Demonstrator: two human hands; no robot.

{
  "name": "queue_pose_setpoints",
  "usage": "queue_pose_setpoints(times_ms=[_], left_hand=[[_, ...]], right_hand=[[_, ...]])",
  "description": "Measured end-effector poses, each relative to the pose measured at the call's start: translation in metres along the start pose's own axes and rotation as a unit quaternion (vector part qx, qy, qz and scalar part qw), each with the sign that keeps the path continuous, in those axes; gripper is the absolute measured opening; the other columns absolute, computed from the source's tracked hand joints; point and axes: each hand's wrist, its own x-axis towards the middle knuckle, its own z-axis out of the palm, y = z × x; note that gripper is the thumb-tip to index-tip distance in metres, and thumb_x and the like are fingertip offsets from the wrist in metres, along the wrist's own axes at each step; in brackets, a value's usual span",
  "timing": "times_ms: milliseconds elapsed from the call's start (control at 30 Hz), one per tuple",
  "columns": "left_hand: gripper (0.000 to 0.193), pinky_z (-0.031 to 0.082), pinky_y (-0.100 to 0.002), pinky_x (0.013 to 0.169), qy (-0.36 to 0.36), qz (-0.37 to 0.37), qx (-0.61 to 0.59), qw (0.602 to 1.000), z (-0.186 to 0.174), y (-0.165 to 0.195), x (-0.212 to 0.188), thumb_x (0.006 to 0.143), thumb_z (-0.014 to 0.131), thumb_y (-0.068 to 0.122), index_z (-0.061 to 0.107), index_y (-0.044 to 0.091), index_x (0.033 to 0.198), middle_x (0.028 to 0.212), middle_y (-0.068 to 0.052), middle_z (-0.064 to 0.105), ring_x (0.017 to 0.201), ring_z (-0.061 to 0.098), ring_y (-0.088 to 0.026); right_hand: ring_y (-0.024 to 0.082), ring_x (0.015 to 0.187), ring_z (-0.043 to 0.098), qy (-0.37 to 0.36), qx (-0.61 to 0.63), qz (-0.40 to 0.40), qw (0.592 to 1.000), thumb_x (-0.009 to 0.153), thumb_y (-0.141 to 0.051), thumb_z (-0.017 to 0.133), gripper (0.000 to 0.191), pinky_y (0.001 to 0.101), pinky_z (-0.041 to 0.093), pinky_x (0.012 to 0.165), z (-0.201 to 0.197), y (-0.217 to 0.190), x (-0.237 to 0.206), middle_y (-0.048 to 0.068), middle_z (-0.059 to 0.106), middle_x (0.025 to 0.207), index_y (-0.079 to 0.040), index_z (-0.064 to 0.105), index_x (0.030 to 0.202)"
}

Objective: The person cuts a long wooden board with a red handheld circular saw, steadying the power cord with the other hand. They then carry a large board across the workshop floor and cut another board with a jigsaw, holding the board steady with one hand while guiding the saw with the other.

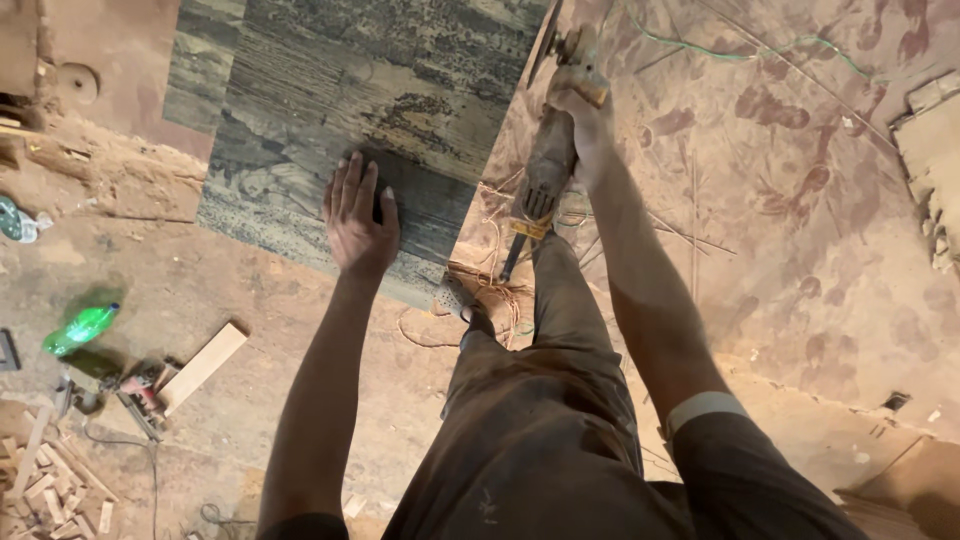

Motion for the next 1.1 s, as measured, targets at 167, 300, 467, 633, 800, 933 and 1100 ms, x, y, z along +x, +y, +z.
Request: queue_pose_setpoints(times_ms=[167,300,467,633,800,933,1100], left_hand=[[0.037,0.033,-0.054,0.123,-0.01,-0.005,-0.006,1.0,0.0,-0.002,0.001,0.104,0.062,0.02,0.068,0.003,0.136,0.154,-0.016,0.055,0.147,0.047,-0.037],[0.036,0.031,-0.054,0.122,-0.009,0.006,-0.025,1.0,0.0,-0.001,0.001,0.104,0.061,0.019,0.069,0.001,0.135,0.154,-0.017,0.054,0.146,0.044,-0.039],[0.036,0.031,-0.056,0.12,-0.012,0.008,-0.044,0.999,0.002,-0.007,-0.005,0.105,0.059,0.015,0.067,0.001,0.137,0.155,-0.016,0.053,0.145,0.044,-0.04],[0.034,0.031,-0.055,0.123,-0.001,0.018,-0.048,0.999,0.012,-0.013,-0.004,0.107,0.057,0.013,0.067,0.003,0.138,0.156,-0.015,0.051,0.148,0.043,-0.039],[0.035,0.028,-0.056,0.125,-0.021,0.064,-0.042,0.997,-0.004,-0.016,-0.011,0.109,0.056,0.015,0.065,0.003,0.14,0.159,-0.016,0.05,0.15,0.04,-0.038],[0.039,0.03,-0.051,0.125,-0.057,0.104,-0.04,0.992,-0.041,-0.028,-0.047,0.106,0.056,0.019,0.065,0.004,0.141,0.155,-0.016,0.054,0.148,0.045,-0.034],[0.041,0.034,-0.051,0.123,-0.029,0.098,-0.027,0.994,-0.054,-0.024,-0.053,0.101,0.055,0.018,0.069,0.009,0.138,0.152,-0.012,0.06,0.144,0.052,-0.033]], right_hand=[[0.026,0.085,0.066,-0.006,-0.034,-0.032,0.999,0.079,-0.002,0.074,0.039,0.0409,0.059,0.076,0.004,0.025,-0.026,0.013,0.066,0.096,0.001,0.058,0.115],[0.02,0.077,0.071,0.124,-0.098,-0.003,0.987,0.065,-0.005,0.077,0.059,0.0357,0.063,0.071,0.013,0.064,-0.073,0.003,0.069,0.091,-0.018,0.054,0.118],[0.021,0.08,0.067,0.001,-0.012,-0.023,1.0,0.075,-0.002,0.072,0.034,0.0353,0.059,0.072,0.021,0.112,-0.163,0.008,0.067,0.09,-0.004,0.061,0.107],[0.021,0.083,0.065,-0.052,-0.061,-0.044,0.996,0.079,-0.002,0.074,0.021,0.0364,0.058,0.072,0.027,0.149,-0.233,0.008,0.064,0.088,-0.002,0.061,0.095],[0.021,0.077,0.067,-0.082,-0.011,-0.047,0.995,0.077,-0.008,0.074,0.022,0.0359,0.059,0.07,0.023,0.165,-0.257,0.009,0.066,0.089,-0.003,0.067,0.097],[0.02,0.076,0.067,-0.052,-0.015,-0.038,0.998,0.076,-0.004,0.071,0.019,0.0352,0.059,0.069,0.001,0.15,-0.226,0.008,0.066,0.087,-0.003,0.067,0.095],[0.022,0.068,0.06,-0.122,-0.018,-0.109,0.986,0.089,0.0,0.068,0.005,0.0362,0.052,0.068,-0.016,0.107,-0.153,0.01,0.061,0.079,0.002,0.064,0.089]])
